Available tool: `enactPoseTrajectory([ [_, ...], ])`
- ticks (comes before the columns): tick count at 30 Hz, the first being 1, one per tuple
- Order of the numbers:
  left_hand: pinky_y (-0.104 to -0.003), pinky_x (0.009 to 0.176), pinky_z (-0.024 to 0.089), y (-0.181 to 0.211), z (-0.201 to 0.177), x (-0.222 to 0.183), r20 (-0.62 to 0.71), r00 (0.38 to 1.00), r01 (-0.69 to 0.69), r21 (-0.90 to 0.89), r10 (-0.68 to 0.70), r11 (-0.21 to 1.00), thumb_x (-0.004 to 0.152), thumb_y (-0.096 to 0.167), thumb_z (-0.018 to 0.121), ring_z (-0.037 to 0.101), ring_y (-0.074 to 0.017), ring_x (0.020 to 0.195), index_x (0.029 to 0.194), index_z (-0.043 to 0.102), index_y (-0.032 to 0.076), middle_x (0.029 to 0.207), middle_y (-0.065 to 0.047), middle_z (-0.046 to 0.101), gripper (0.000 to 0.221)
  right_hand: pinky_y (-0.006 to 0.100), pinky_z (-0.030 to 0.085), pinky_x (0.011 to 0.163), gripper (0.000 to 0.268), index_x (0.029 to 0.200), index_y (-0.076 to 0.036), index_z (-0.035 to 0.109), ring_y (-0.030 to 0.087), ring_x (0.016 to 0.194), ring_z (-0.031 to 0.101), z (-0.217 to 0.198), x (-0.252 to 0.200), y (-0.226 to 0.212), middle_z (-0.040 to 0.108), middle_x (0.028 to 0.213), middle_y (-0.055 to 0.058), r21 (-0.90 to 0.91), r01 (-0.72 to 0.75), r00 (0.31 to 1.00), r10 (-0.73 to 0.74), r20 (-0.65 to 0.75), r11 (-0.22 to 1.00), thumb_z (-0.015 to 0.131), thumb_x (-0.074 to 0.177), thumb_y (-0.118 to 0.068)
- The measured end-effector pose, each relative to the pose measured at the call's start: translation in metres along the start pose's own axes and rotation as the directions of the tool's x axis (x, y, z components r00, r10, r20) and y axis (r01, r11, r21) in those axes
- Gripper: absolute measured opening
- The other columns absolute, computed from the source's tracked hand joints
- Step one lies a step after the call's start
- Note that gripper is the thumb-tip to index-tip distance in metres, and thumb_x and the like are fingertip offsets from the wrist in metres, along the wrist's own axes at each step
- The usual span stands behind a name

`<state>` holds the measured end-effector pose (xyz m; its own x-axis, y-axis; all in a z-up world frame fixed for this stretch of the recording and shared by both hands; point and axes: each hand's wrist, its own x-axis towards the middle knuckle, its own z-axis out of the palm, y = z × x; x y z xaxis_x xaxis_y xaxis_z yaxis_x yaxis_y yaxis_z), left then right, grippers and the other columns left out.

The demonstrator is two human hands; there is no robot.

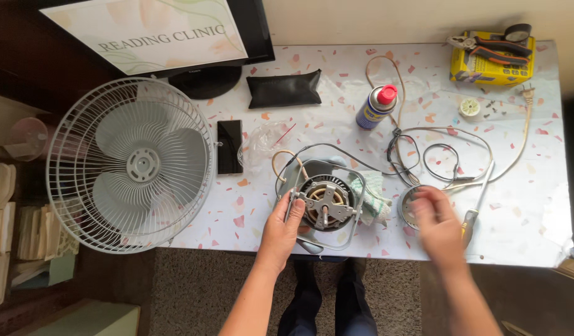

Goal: The person walks through a building carrying a fan part and a broom, then uses a cloth to wipe the fan motor, uses a screwdriver to remove screws from the motor housing, and applies a spray lubricant to the motor components.

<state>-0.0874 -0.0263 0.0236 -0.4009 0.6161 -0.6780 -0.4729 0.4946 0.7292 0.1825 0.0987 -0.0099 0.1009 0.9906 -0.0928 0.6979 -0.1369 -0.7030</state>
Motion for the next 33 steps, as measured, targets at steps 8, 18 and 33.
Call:
enactPoseTrajectory([
  [8,-0.029,0.119,0.034,-0.063,0.005,0.016,0.144,0.957,-0.275,0.17,0.252,0.946,0.095,0.023,0.049,0.051,-0.0184,0.124,0.146,0.061,0.009,0.121,-0.007,0.051,0.054,0.058,0.025,0.122,0.077,0.147,-0.023,0.053,0.034,0.153,0.032,0.009,-0.072,-0.082,0.031,0.165,0.018,0.155,0.109,0.889,-0.166,0.426,0.982,0.079,0.075,-0.03],
  [18,-0.035,0.102,0.047,-0.03,0.034,-0.044,0.391,0.841,-0.53,0.459,0.374,0.713,0.079,0.036,0.07,0.059,-0.0219,0.102,0.151,0.05,0.011,0.126,-0.008,0.051,0.079,0.05,0.057,0.092,0.075,0.146,-0.02,0.053,0.028,0.142,0.048,-0.001,-0.054,-0.062,0.045,0.156,0.013,0.208,-0.139,0.936,0.06,0.346,0.968,0.024,0.093,-0.064],
  [33,-0.038,0.116,0.036,-0.087,0.033,-0.017,0.1,0.87,-0.433,-0.31,0.482,0.846,0.1,0.048,0.052,0.045,-0.0268,0.141,0.164,-0.001,0.008,0.159,-0.023,0.038,0.092,0.051,0.054,0.084,0.052,0.147,-0.019,0.037,0.046,0.1,0.064,0.033,-0.123,-0.081,0.055,0.132,0.021,0.692,-0.617,0.778,0.423,0.465,0.375,0.038,0.102,-0.044],
])
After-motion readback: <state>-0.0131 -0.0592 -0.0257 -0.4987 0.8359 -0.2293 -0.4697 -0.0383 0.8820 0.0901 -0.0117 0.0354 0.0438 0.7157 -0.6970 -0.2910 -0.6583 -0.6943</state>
